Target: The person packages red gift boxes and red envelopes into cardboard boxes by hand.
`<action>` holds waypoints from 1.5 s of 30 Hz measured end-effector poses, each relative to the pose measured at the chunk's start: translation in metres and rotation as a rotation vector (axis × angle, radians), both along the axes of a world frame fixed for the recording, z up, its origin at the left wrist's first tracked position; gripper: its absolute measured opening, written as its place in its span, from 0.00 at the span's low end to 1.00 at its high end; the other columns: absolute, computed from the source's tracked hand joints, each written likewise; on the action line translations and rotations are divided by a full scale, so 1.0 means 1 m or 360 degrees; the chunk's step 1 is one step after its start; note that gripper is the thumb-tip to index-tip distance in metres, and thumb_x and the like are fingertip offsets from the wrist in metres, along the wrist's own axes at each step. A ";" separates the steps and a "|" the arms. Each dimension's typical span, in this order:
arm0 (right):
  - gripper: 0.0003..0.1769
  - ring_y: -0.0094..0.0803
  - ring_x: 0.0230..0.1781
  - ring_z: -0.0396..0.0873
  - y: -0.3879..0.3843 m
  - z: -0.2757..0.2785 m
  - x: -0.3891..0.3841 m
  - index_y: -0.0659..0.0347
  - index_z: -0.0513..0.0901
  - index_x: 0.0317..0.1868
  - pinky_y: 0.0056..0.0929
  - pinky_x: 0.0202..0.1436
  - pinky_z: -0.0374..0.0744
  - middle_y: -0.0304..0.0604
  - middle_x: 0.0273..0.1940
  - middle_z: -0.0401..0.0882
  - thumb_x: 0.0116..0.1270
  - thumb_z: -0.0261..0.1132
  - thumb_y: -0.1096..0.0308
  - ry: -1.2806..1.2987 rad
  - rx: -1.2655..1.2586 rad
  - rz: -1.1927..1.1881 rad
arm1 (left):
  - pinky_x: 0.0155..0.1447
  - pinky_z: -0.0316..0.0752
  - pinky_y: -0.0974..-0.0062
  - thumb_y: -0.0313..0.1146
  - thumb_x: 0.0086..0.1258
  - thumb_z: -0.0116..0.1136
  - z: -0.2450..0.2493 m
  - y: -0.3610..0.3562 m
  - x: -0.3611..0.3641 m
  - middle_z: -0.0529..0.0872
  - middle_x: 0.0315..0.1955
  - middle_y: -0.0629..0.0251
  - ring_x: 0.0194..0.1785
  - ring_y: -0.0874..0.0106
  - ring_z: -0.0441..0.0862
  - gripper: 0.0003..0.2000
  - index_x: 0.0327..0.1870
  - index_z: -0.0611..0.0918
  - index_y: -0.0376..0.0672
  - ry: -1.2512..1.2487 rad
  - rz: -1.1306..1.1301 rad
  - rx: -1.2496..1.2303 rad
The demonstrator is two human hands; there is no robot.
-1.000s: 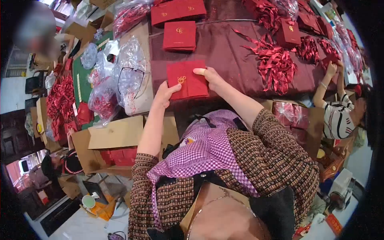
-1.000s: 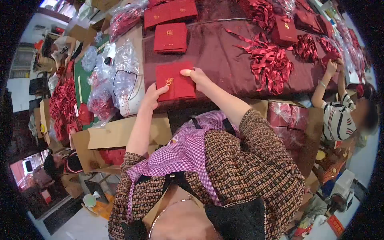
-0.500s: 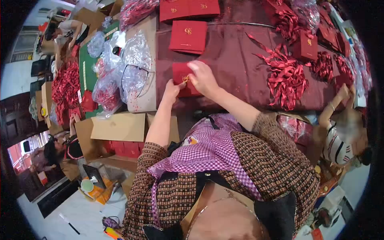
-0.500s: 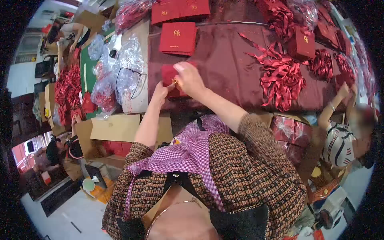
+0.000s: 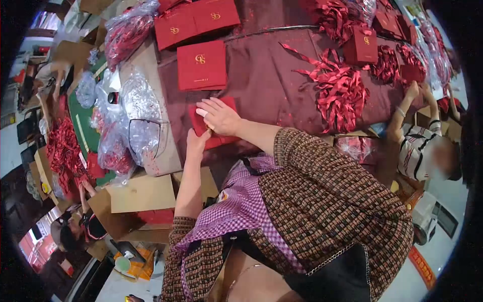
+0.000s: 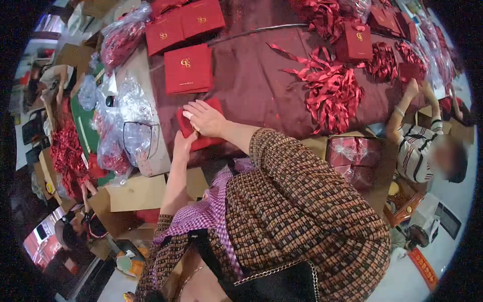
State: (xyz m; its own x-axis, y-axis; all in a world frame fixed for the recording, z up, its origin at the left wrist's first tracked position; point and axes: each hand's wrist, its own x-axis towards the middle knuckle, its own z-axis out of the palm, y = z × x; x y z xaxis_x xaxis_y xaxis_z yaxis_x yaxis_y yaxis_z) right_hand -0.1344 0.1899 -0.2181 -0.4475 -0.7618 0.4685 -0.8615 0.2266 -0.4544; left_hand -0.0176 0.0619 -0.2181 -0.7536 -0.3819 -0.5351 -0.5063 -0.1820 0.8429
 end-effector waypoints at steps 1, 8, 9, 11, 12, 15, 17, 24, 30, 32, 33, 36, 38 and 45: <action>0.25 0.48 0.62 0.67 0.001 0.001 0.000 0.63 0.72 0.55 0.48 0.68 0.61 0.54 0.60 0.70 0.56 0.60 0.66 -0.0041 -0.0019 0.0002 | 0.49 0.74 0.72 0.27 0.56 0.64 -0.001 0.002 0.000 0.82 0.42 0.60 0.43 0.73 0.79 0.18 0.47 0.75 0.34 -0.0023 -0.0027 -0.0088; 0.25 0.46 0.62 0.67 0.000 0.005 -0.002 0.63 0.73 0.54 0.47 0.68 0.61 0.53 0.59 0.70 0.55 0.61 0.65 -0.0044 0.0040 0.0010 | 0.50 0.74 0.72 0.25 0.59 0.62 -0.004 0.004 0.001 0.80 0.44 0.60 0.45 0.72 0.78 0.17 0.48 0.72 0.35 -0.0106 -0.0022 -0.0273; 0.24 0.46 0.61 0.68 0.001 0.007 -0.001 0.63 0.73 0.53 0.47 0.67 0.62 0.52 0.59 0.71 0.55 0.61 0.65 -0.0021 0.0012 -0.0018 | 0.50 0.74 0.73 0.25 0.58 0.63 -0.008 0.007 0.001 0.81 0.43 0.59 0.45 0.72 0.78 0.16 0.46 0.73 0.35 -0.0014 0.0036 -0.0185; 0.24 0.46 0.60 0.69 0.000 0.008 -0.003 0.63 0.73 0.53 0.46 0.66 0.64 0.51 0.58 0.71 0.54 0.61 0.65 -0.0057 0.0046 0.0016 | 0.48 0.77 0.70 0.24 0.58 0.62 0.014 0.014 -0.006 0.80 0.44 0.58 0.44 0.70 0.79 0.17 0.48 0.72 0.35 -0.0024 0.0112 -0.0011; 0.24 0.46 0.59 0.69 0.000 0.008 -0.004 0.62 0.73 0.53 0.46 0.65 0.64 0.51 0.57 0.71 0.55 0.61 0.65 -0.0010 -0.0072 0.0027 | 0.47 0.79 0.67 0.22 0.59 0.60 0.009 0.012 -0.006 0.80 0.44 0.57 0.44 0.67 0.80 0.17 0.49 0.72 0.35 -0.0022 0.0138 0.0114; 0.22 0.45 0.59 0.70 0.002 0.011 -0.003 0.63 0.75 0.51 0.45 0.65 0.65 0.51 0.55 0.73 0.55 0.61 0.66 0.0026 -0.0115 0.0002 | 0.47 0.80 0.68 0.21 0.58 0.61 0.003 0.008 -0.005 0.81 0.44 0.60 0.43 0.68 0.81 0.19 0.52 0.74 0.36 0.0035 0.0105 0.0101; 0.22 0.45 0.60 0.69 0.002 0.010 -0.003 0.63 0.75 0.51 0.44 0.66 0.63 0.52 0.55 0.73 0.55 0.61 0.66 0.0071 -0.0149 0.0003 | 0.45 0.79 0.70 0.22 0.58 0.62 -0.003 0.003 -0.004 0.82 0.43 0.63 0.42 0.69 0.81 0.19 0.51 0.76 0.37 0.0050 0.0091 0.0039; 0.20 0.46 0.66 0.63 0.014 0.036 0.002 0.63 0.75 0.52 0.47 0.71 0.57 0.52 0.61 0.70 0.59 0.59 0.67 0.0043 0.0036 -0.0020 | 0.50 0.77 0.71 0.21 0.58 0.63 0.029 0.006 -0.013 0.82 0.44 0.61 0.44 0.70 0.80 0.19 0.52 0.75 0.35 -0.0037 0.0041 -0.0038; 0.14 0.45 0.63 0.68 0.061 0.039 0.019 0.59 0.80 0.46 0.47 0.67 0.62 0.51 0.57 0.75 0.59 0.59 0.69 -0.0134 -0.0096 -0.0210 | 0.51 0.74 0.74 0.28 0.57 0.66 0.031 -0.008 -0.022 0.83 0.44 0.63 0.45 0.74 0.80 0.21 0.53 0.78 0.35 0.0293 -0.0099 -0.0089; 0.16 0.45 0.63 0.68 0.087 0.049 0.026 0.58 0.77 0.51 0.46 0.68 0.62 0.51 0.57 0.74 0.62 0.60 0.69 -0.0209 -0.0040 -0.0217 | 0.53 0.74 0.72 0.29 0.56 0.68 0.035 -0.006 -0.022 0.83 0.44 0.61 0.45 0.72 0.80 0.22 0.53 0.77 0.34 0.0294 -0.0057 -0.0064; 0.15 0.46 0.63 0.68 0.096 0.045 0.029 0.58 0.76 0.51 0.46 0.67 0.62 0.51 0.57 0.74 0.62 0.60 0.70 -0.0254 -0.0069 -0.0241 | 0.54 0.73 0.72 0.30 0.56 0.68 0.033 -0.005 -0.021 0.83 0.45 0.60 0.46 0.71 0.80 0.24 0.53 0.76 0.34 0.0289 -0.0009 -0.0136; 0.15 0.47 0.62 0.68 0.120 0.035 0.036 0.57 0.75 0.50 0.46 0.66 0.64 0.52 0.57 0.74 0.63 0.59 0.71 -0.0412 -0.0113 -0.0296 | 0.55 0.73 0.71 0.33 0.55 0.70 0.040 0.001 -0.020 0.82 0.47 0.57 0.49 0.69 0.79 0.27 0.54 0.74 0.32 0.0210 0.0086 -0.0307; 0.15 0.48 0.61 0.69 0.125 0.033 0.040 0.58 0.75 0.50 0.47 0.65 0.64 0.53 0.57 0.74 0.63 0.60 0.71 -0.0459 -0.0076 -0.0291 | 0.56 0.72 0.71 0.34 0.57 0.69 0.035 0.001 -0.019 0.81 0.49 0.57 0.50 0.69 0.79 0.27 0.56 0.73 0.31 0.0223 0.0084 -0.0301; 0.13 0.51 0.48 0.79 0.121 0.039 0.050 0.63 0.76 0.49 0.38 0.52 0.76 0.55 0.48 0.80 0.64 0.59 0.75 -0.0777 -0.0251 -0.0133 | 0.53 0.74 0.62 0.52 0.53 0.67 0.047 0.003 -0.008 0.83 0.43 0.44 0.49 0.55 0.81 0.30 0.45 0.80 0.30 0.0220 0.0359 -0.0916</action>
